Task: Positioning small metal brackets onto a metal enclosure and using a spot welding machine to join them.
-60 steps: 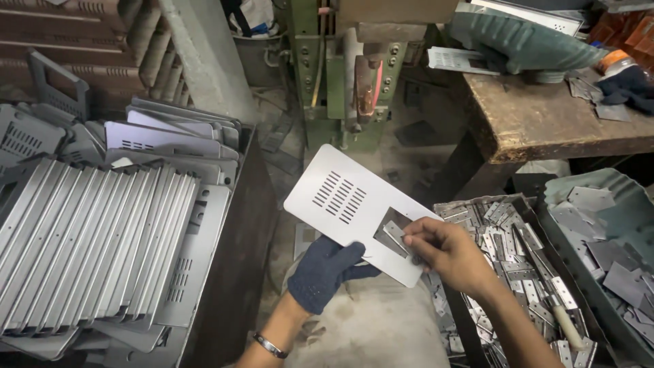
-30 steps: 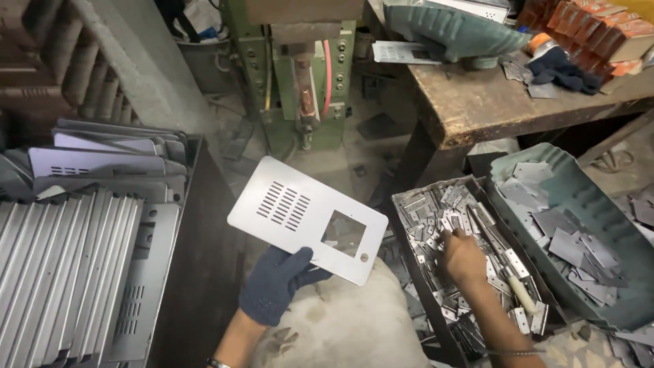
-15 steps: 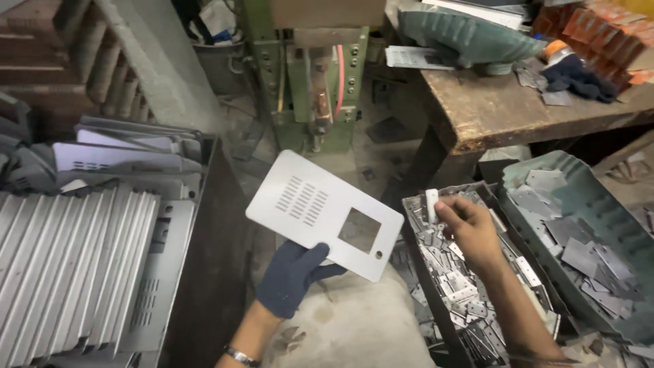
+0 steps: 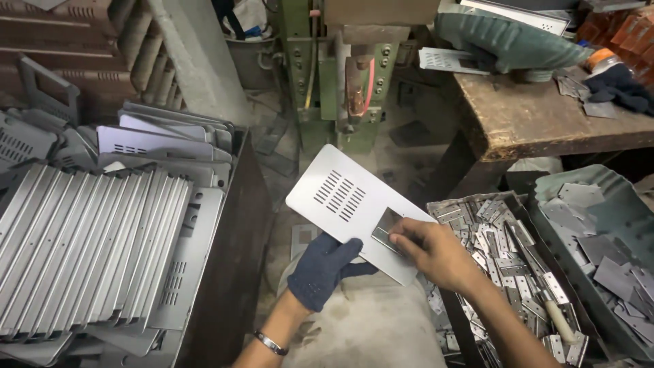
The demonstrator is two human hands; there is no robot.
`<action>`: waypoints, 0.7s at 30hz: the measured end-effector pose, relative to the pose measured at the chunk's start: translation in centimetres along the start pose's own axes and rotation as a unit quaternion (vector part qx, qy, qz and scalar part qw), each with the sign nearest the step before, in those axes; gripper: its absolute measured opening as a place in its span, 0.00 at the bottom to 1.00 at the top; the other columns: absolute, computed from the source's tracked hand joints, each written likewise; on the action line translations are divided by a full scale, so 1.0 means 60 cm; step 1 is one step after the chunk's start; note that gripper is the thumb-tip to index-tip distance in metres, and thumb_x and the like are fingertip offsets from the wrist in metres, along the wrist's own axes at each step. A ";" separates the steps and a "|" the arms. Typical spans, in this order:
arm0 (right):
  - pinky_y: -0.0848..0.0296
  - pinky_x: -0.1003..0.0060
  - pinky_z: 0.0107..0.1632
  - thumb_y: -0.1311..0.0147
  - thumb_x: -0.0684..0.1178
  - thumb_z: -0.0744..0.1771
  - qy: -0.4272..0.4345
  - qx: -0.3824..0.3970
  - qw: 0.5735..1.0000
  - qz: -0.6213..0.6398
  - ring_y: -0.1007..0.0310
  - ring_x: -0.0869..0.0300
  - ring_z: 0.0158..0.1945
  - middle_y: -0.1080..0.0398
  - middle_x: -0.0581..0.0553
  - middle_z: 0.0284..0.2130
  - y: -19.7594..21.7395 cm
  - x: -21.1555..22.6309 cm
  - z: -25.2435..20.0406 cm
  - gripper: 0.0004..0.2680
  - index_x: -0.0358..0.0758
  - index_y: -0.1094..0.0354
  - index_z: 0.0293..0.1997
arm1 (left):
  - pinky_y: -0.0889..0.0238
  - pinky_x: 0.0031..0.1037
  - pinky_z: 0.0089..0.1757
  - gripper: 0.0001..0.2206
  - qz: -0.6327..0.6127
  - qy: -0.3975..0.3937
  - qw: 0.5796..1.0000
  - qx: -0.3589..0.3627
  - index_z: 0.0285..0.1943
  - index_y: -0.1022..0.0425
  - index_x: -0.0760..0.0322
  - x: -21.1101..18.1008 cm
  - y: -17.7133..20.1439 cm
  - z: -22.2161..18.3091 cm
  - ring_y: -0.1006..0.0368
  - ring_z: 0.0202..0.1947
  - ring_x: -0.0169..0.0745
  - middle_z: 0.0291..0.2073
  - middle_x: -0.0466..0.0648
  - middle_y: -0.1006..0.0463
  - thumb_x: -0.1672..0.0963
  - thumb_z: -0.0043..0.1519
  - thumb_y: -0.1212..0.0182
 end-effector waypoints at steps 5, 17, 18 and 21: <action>0.25 0.60 0.38 0.44 0.53 0.67 -0.042 0.003 0.995 -0.086 0.23 0.58 0.31 0.25 0.42 0.27 -0.003 -0.002 -0.008 0.08 0.42 0.23 0.42 | 0.20 0.39 0.46 0.20 0.008 0.011 1.000 -0.005 0.65 0.33 0.74 -0.003 -0.002 -0.008 0.22 0.49 0.47 0.52 0.56 0.23 0.60 0.64 0.42; 0.28 0.61 0.43 0.43 0.45 0.65 -0.247 -0.177 0.813 0.496 0.27 0.59 0.46 0.25 0.44 0.44 -0.073 -0.055 -0.064 0.15 0.36 0.34 0.58 | 0.21 0.44 0.48 0.18 -0.082 -0.063 0.995 -0.006 0.64 0.32 0.78 -0.062 -0.005 -0.007 0.22 0.49 0.52 0.53 0.59 0.24 0.61 0.65 0.48; 0.28 0.61 0.43 0.43 0.45 0.65 -0.246 -0.177 0.813 0.496 0.27 0.59 0.46 0.25 0.44 0.44 -0.079 -0.055 -0.066 0.15 0.36 0.34 0.58 | 0.21 0.44 0.48 0.18 -0.082 -0.064 0.995 -0.006 0.64 0.32 0.78 -0.066 -0.006 -0.007 0.22 0.49 0.52 0.53 0.59 0.24 0.61 0.65 0.48; 0.28 0.63 0.42 0.46 0.45 0.67 -0.170 -0.124 0.779 0.590 0.27 0.60 0.45 0.25 0.43 0.44 -0.093 -0.037 -0.063 0.11 0.32 0.33 0.54 | 0.21 0.44 0.48 0.17 -0.081 -0.072 0.994 0.000 0.63 0.31 0.79 -0.071 -0.009 -0.008 0.22 0.49 0.53 0.53 0.59 0.23 0.61 0.65 0.48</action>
Point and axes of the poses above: each hand's wrist, its own z-axis towards the middle knuckle, its own y-axis out of the back of the hand, x = y × z, the point moved 6 cm from there along z, towards the middle knuckle
